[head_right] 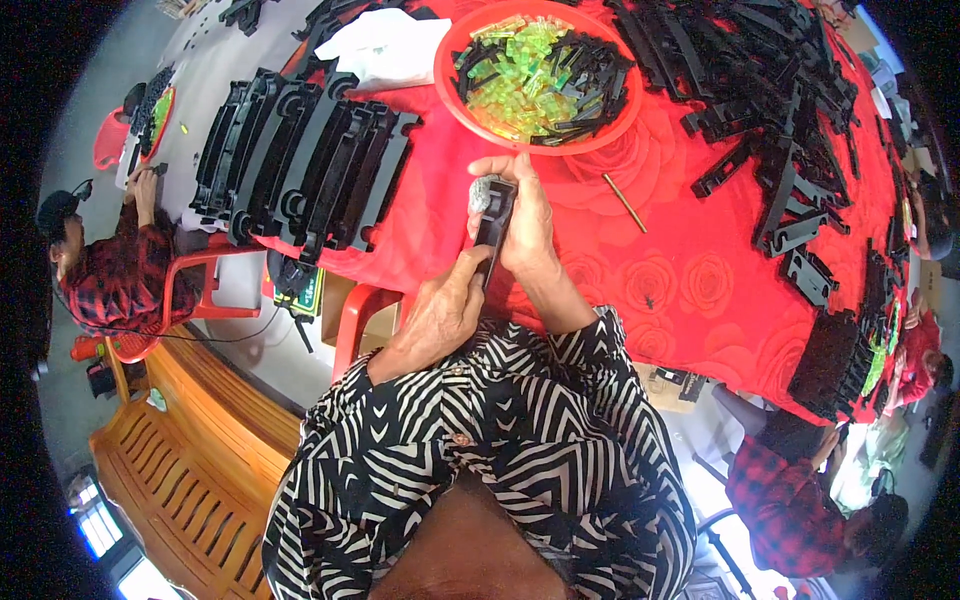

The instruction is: The person assembles plastic components by wiping black plastic parts with a foil ball, inserting small plastic pieces from a bowl into the slots, and pressing the parts together by hand.

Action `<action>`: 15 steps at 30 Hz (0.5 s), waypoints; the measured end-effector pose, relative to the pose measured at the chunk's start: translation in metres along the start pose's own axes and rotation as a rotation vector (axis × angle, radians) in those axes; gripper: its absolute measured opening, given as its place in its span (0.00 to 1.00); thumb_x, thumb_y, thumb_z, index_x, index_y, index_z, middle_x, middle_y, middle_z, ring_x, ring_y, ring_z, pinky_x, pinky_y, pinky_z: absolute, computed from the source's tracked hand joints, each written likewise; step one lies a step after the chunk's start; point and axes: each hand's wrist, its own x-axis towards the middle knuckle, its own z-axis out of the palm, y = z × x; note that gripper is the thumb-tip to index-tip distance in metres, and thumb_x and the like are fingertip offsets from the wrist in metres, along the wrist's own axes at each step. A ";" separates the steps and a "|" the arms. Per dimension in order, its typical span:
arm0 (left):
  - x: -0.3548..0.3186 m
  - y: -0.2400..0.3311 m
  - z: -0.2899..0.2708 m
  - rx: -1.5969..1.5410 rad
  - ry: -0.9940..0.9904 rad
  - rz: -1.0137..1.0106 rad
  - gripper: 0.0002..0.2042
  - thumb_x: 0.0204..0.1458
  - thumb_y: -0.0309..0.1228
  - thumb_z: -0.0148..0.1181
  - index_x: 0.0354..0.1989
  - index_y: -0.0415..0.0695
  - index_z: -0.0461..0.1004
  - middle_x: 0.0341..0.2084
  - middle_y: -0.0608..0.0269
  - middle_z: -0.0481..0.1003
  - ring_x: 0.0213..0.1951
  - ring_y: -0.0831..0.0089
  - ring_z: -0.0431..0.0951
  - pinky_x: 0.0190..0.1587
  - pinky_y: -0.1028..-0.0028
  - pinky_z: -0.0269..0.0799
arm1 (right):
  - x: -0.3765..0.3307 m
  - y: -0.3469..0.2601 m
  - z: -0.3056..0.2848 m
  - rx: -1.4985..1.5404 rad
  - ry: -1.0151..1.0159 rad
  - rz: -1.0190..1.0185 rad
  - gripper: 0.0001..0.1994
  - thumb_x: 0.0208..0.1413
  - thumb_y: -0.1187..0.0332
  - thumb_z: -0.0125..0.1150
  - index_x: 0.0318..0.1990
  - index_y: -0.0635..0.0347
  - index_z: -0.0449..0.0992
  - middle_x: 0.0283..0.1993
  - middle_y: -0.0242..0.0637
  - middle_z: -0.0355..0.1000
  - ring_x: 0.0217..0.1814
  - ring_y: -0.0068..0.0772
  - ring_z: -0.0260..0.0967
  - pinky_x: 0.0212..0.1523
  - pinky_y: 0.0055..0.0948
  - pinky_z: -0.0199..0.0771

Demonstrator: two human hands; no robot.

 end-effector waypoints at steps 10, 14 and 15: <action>-0.003 -0.013 0.008 0.059 0.016 0.039 0.14 0.49 0.22 0.46 0.46 0.37 0.59 0.22 0.41 0.69 0.23 0.46 0.71 0.24 0.57 0.66 | 0.002 0.015 -0.007 0.039 0.084 0.051 0.25 0.56 0.45 0.38 0.34 0.61 0.68 0.17 0.35 0.64 0.12 0.27 0.61 0.12 0.25 0.64; -0.004 -0.010 0.007 0.087 0.003 0.003 0.13 0.49 0.22 0.48 0.45 0.40 0.60 0.27 0.38 0.70 0.27 0.44 0.72 0.26 0.56 0.68 | 0.000 0.016 -0.007 0.006 0.108 0.038 0.24 0.56 0.46 0.39 0.33 0.61 0.69 0.16 0.35 0.64 0.11 0.27 0.60 0.11 0.25 0.64; -0.005 -0.011 0.007 0.089 0.006 0.004 0.13 0.49 0.22 0.48 0.45 0.40 0.60 0.27 0.38 0.70 0.27 0.44 0.72 0.26 0.56 0.68 | -0.001 0.016 -0.007 0.005 0.105 0.038 0.24 0.56 0.46 0.39 0.33 0.61 0.69 0.16 0.35 0.64 0.11 0.27 0.60 0.11 0.25 0.64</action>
